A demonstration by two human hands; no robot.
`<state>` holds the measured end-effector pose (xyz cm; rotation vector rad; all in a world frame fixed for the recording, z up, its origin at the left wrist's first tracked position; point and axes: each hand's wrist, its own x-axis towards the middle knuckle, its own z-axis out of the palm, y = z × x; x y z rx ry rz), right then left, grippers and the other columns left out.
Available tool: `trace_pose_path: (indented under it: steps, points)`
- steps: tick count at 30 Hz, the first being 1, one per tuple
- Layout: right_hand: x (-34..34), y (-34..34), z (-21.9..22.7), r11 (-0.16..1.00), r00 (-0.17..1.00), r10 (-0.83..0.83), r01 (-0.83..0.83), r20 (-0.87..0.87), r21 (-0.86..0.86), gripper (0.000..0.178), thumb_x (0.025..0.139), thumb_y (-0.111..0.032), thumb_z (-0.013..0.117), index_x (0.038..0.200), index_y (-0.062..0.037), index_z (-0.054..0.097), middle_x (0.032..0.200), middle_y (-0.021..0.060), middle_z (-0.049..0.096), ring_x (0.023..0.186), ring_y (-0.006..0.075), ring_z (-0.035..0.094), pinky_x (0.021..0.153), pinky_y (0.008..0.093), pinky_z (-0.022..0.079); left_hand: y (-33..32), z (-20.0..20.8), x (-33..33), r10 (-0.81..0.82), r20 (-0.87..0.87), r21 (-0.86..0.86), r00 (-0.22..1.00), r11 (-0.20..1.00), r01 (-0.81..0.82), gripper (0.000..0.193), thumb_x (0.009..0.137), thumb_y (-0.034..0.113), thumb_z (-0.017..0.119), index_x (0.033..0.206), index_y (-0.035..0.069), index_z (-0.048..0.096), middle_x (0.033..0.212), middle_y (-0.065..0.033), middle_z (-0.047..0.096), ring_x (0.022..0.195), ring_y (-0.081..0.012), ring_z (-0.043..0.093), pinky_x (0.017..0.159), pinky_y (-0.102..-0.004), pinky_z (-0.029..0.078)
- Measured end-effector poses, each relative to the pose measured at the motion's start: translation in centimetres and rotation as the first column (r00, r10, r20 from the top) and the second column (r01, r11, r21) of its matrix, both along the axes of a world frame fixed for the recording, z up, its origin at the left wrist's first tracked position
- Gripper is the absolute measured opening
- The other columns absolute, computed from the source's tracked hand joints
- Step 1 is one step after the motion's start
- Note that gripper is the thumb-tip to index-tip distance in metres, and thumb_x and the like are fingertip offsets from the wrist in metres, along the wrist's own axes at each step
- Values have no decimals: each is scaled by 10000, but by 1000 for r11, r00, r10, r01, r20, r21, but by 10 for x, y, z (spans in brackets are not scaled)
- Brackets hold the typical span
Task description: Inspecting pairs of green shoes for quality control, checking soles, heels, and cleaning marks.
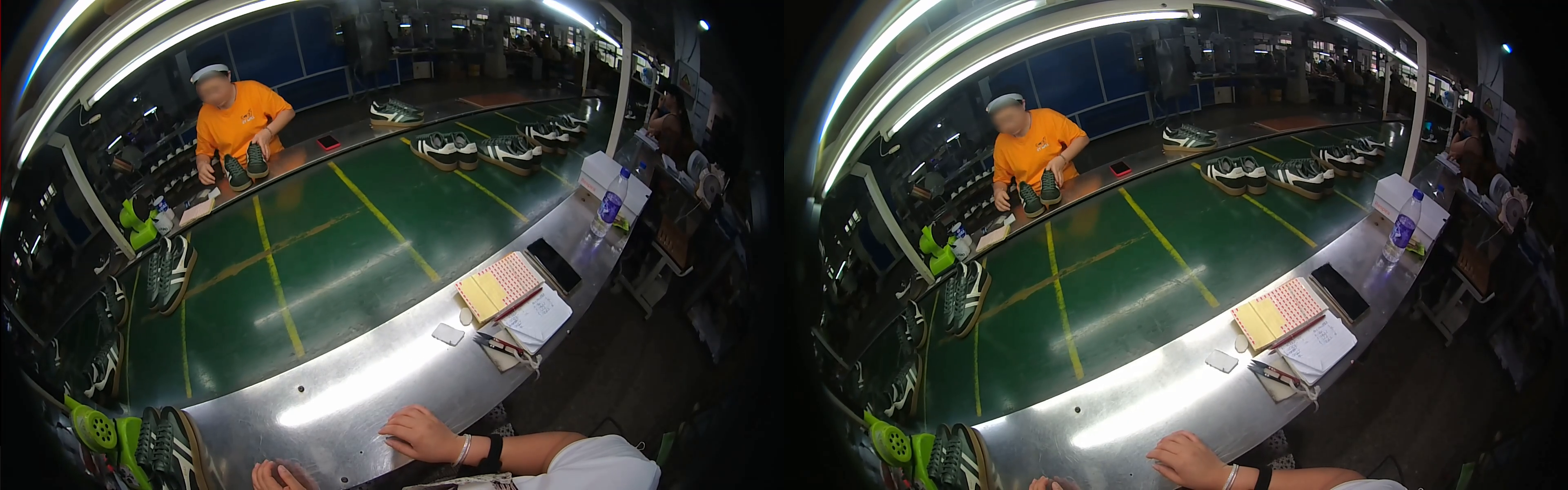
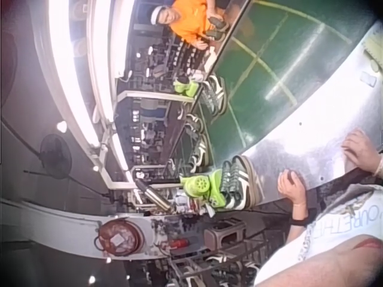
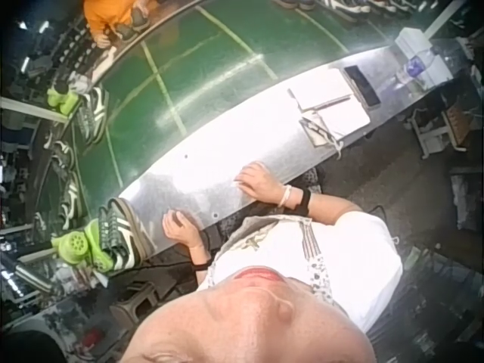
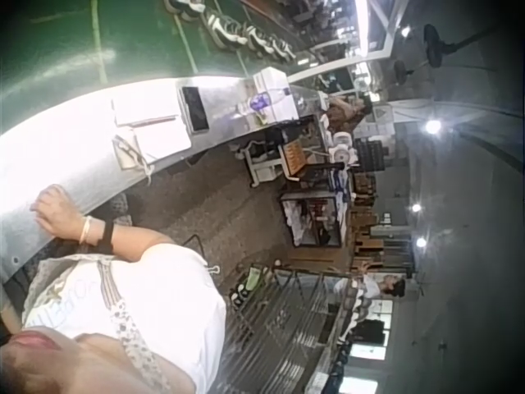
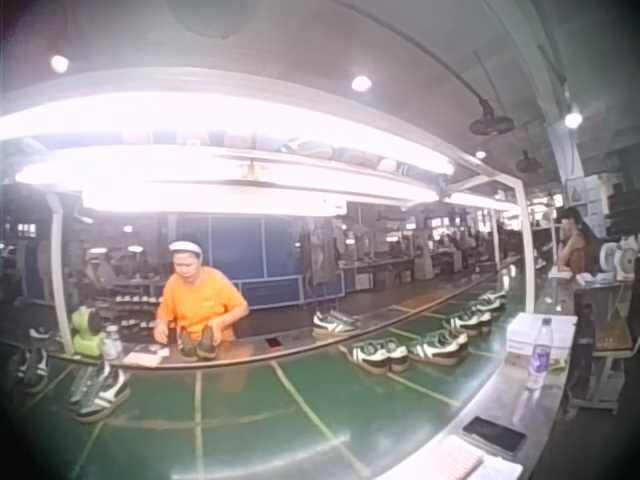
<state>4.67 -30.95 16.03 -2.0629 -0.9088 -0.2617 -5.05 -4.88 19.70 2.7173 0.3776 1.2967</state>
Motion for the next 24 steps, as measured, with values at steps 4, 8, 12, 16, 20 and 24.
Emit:
trace_pose_path:
  steps: [4,8,12,16,20,24]
  points:
    - [0,0,1,1000,1000,3,-3,-1,7,223,841,-216,623,1034,-104,620,987,50,608,1010,211,546,929,370,389,0,3,-1,-5,1,6,1000,1000,5,270,869,212,590,897,-54,629,907,-229,631,906,-420,571,826,-487,446]
    - [-1,0,5,1000,1000,7,-7,-9,5,221,844,-218,622,1033,-104,622,986,49,609,1011,210,545,929,370,389,-2,10,-2,-4,-8,-3,1000,1000,4,264,871,212,588,898,-47,631,908,-224,632,910,-416,570,829,-486,445]
    - [-2,0,4,1000,1000,13,-12,-21,11,220,843,-218,623,1034,-108,625,986,45,609,1012,209,545,929,370,389,-3,13,-4,-3,-12,-2,1000,1000,3,259,872,211,586,898,-43,633,908,-222,632,910,-416,570,831,-484,445]
    - [-2,0,10,1000,1000,11,-11,-22,0,219,843,-218,624,1033,-111,626,983,42,610,1013,207,545,927,369,389,-2,15,-4,3,-17,6,1000,1000,-3,258,871,207,586,897,-45,631,907,-221,632,909,-416,570,829,-483,445]
    - [-3,1,13,1000,1000,5,-5,-16,-3,216,841,-215,627,1030,-111,628,979,41,610,1009,204,548,927,369,389,-3,19,-5,-11,-16,1,1000,1000,11,253,872,202,586,895,-46,630,904,-222,631,907,-418,570,827,-483,445]
    - [-2,2,9,1000,1000,15,-15,-21,14,214,836,-210,632,1026,-112,630,975,39,610,1004,201,550,925,369,391,-1,21,-5,-20,-19,-6,1000,1000,20,250,873,199,585,895,-45,630,902,-223,630,904,-419,570,826,-484,446]
